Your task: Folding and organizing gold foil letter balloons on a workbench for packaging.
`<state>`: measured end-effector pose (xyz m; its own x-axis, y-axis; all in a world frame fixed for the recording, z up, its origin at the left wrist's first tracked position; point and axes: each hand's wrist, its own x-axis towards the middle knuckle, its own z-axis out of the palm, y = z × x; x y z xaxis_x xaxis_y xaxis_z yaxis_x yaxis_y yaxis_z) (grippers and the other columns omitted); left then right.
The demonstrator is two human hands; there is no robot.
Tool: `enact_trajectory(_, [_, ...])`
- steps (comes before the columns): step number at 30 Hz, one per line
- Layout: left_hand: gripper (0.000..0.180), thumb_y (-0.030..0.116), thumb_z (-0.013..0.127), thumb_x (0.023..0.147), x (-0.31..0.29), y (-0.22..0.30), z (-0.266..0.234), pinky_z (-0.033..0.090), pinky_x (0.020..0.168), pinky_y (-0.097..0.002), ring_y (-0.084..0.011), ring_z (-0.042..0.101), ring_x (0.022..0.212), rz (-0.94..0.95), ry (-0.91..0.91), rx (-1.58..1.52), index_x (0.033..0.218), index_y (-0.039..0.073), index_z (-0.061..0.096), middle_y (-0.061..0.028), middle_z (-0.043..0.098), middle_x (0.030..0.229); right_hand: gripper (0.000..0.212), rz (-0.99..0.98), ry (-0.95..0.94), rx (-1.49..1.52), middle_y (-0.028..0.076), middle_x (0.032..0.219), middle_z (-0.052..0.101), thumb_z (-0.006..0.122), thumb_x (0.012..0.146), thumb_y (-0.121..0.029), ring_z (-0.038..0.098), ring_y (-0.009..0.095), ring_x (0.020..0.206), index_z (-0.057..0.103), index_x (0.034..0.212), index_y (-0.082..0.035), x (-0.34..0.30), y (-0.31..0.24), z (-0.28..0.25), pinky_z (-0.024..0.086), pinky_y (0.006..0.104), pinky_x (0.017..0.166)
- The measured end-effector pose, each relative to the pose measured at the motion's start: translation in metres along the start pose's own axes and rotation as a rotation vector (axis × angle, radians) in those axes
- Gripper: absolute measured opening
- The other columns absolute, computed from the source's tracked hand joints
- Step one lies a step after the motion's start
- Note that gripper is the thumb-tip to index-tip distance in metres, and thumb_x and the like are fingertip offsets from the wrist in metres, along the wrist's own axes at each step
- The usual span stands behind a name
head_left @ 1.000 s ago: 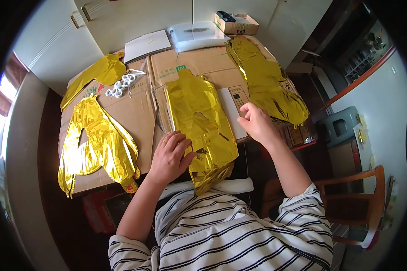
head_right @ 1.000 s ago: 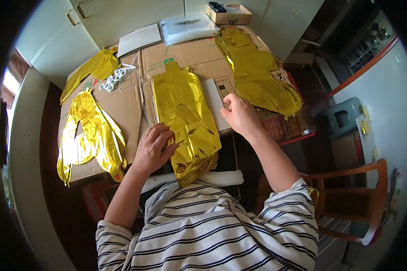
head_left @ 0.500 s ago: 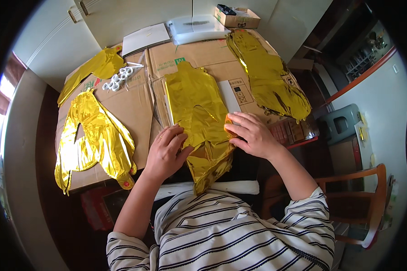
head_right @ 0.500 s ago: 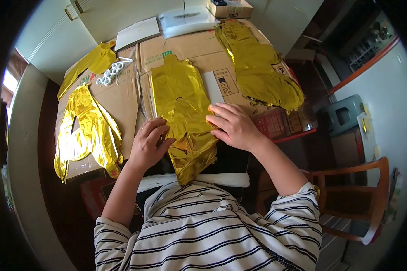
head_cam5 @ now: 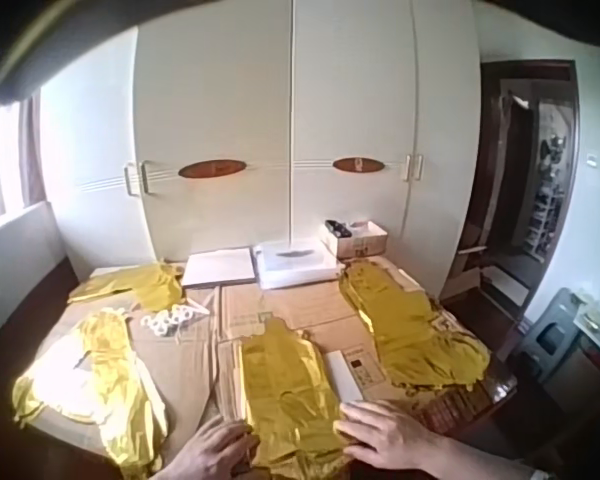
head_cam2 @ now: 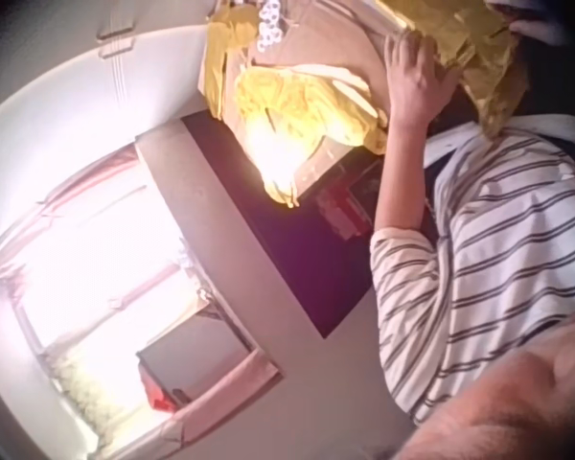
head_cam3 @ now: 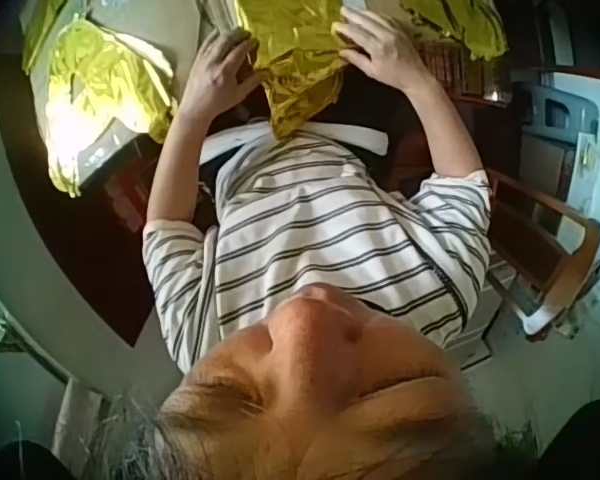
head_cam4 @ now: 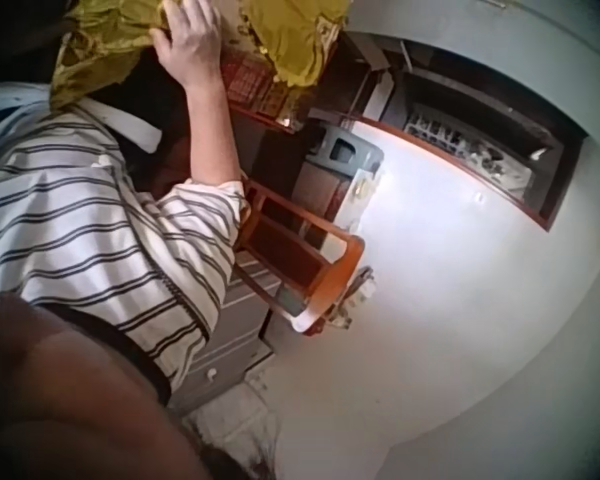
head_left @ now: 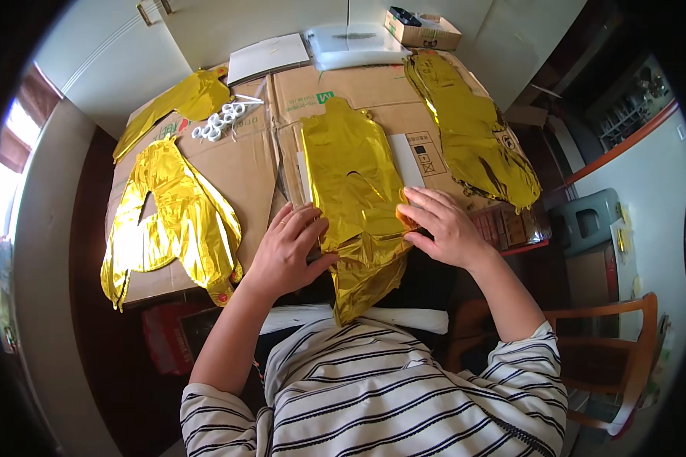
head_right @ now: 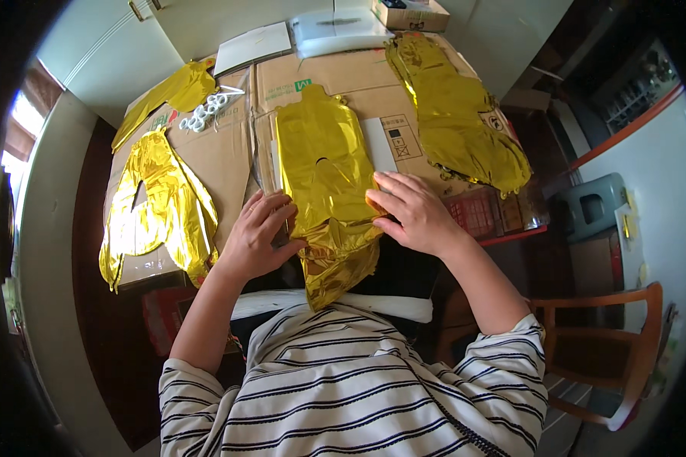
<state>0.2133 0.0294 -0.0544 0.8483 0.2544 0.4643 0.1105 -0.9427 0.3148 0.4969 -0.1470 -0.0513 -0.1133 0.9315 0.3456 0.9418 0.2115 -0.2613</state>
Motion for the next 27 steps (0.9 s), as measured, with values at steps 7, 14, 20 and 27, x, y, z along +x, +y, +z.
enact_trajectory(7, [0.061,0.030,0.085,0.075,-0.001,0.005,0.004,0.044,0.110,-0.0524,-0.0343,0.058,0.125,-0.011,-0.005,0.061,0.126,0.006,0.061,-0.0131,0.061,0.124,0.049,-0.044,0.000,-0.038,0.015,0.140,0.058,0.077,0.086,-0.025,0.054,0.031,0.132,0.062,0.129,-0.007,0.002,0.005,-0.002,0.043,0.0437,0.111])
enact_trajectory(14, [0.059,0.031,0.082,0.080,-0.004,0.002,0.006,0.045,0.109,-0.0513,-0.0374,0.059,0.122,0.030,0.018,0.043,0.126,0.004,0.059,-0.0170,0.059,0.128,0.048,-0.107,0.026,-0.117,0.015,0.137,0.060,0.077,0.086,-0.028,0.055,0.031,0.129,0.064,0.126,-0.006,0.001,0.011,0.002,0.045,0.0431,0.109])
enact_trajectory(20, [0.056,0.031,0.081,0.081,-0.005,0.007,0.004,0.045,0.109,-0.0518,-0.0384,0.059,0.118,-0.020,0.006,-0.031,0.122,0.003,0.058,-0.0174,0.057,0.124,0.053,-0.094,0.027,-0.081,0.018,0.145,0.053,0.078,0.085,-0.029,0.054,0.033,0.130,0.061,0.130,-0.007,0.000,0.008,-0.002,0.044,0.0451,0.109])
enact_trajectory(27, [0.054,0.023,0.086,0.074,-0.002,0.002,0.003,0.049,0.105,-0.0520,-0.0405,0.059,0.119,0.096,0.001,0.051,0.120,0.007,0.061,-0.0137,0.058,0.114,0.057,-0.118,0.014,-0.143,0.016,0.146,0.052,0.080,0.082,-0.025,0.051,0.034,0.132,0.060,0.134,-0.011,0.001,0.002,0.001,0.042,0.0446,0.110])
